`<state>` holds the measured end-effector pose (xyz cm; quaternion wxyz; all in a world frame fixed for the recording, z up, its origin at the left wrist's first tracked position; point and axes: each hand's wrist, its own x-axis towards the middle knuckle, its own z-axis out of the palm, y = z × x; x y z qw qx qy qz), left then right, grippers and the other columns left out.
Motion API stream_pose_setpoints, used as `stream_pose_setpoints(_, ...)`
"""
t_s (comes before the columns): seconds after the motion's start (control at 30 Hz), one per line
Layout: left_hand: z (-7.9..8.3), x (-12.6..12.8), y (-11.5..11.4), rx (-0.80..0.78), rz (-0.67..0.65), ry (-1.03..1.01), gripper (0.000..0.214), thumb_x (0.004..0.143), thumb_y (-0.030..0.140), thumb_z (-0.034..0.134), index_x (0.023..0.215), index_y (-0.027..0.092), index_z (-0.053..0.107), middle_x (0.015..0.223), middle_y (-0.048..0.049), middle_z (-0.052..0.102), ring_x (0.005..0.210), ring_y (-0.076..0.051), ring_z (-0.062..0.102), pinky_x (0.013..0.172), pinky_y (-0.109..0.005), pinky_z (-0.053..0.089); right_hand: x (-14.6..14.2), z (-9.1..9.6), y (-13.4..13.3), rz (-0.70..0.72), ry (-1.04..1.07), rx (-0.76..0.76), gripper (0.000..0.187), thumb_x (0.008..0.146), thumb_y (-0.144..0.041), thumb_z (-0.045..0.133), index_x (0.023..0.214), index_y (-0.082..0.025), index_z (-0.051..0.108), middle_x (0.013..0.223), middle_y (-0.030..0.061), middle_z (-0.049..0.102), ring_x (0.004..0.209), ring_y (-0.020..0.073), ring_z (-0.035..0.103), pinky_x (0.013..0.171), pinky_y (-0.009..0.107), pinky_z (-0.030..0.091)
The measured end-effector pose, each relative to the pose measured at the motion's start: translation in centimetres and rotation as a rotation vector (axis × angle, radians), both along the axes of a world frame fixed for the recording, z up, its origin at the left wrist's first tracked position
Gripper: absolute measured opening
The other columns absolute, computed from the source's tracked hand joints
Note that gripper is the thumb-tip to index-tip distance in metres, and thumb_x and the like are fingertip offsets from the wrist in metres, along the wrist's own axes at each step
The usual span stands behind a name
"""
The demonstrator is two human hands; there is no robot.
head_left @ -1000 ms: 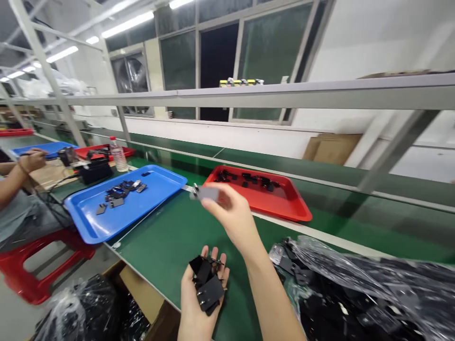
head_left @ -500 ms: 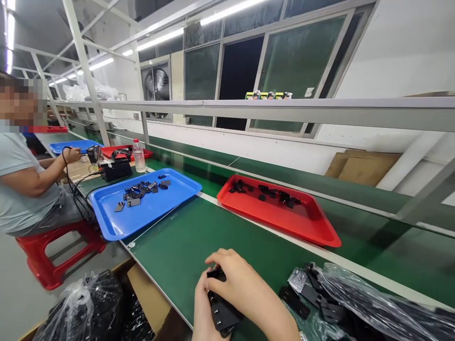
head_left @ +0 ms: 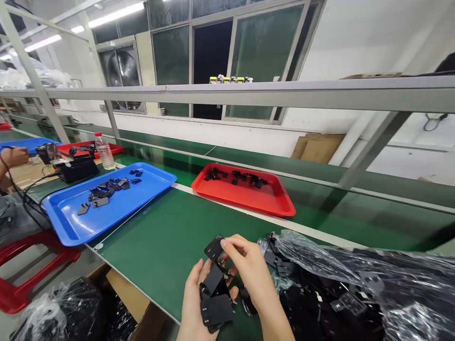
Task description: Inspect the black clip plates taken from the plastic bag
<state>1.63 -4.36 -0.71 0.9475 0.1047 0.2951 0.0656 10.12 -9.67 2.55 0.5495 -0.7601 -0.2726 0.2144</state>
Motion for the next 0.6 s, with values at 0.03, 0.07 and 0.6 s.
stream_pose_setpoints(0.03, 0.0, 0.0, 0.0, 0.005, -0.007, 0.001, 0.040, 0.066, 0.043, 0.055, 0.103, 0.028, 0.051, 0.115, 0.0036, 0.053, 0.097, -0.012, 0.057, 0.069, -0.016, 0.046, 0.0, -0.3, -0.3, -0.050, 0.065, 0.063, 0.042, 0.077, -0.050, 0.050, 0.080, -0.010, 0.059, 0.071, 0.0049, 0.046, 0.057, 0.0084, 0.044, 0.047, 0.019, 0.033)
stream_pose_setpoints(0.07, -0.1, 0.0, 0.0, 0.003, -0.012, 0.009, 0.042, 0.067, 0.042, 0.054, 0.106, 0.028, 0.050, 0.118, 0.0034, 0.051, 0.100, -0.013, 0.056, 0.067, -0.017, 0.047, 0.0, -0.6, -0.6, -0.097, 0.121, 0.126, 0.045, 0.075, -0.052, 0.051, 0.087, -0.009, 0.058, 0.066, 0.0036, 0.043, 0.054, 0.0071, 0.041, 0.046, 0.019, 0.032)
stream_pose_setpoints(0.6, -1.1, 0.0, 0.3, -0.011, -0.032, 0.020, 0.047, 0.070, 0.029, 0.053, 0.116, 0.030, 0.042, 0.124, 0.0060, 0.047, 0.112, -0.016, 0.050, 0.066, -0.015, 0.051, -2.0, -0.6, -5.5, -0.189, -0.034, 0.416, 0.022, 0.076, -0.030, 0.060, 0.083, -0.013, 0.049, 0.074, 0.0018, 0.047, 0.064, 0.0015, 0.049, 0.057, 0.005, 0.041)
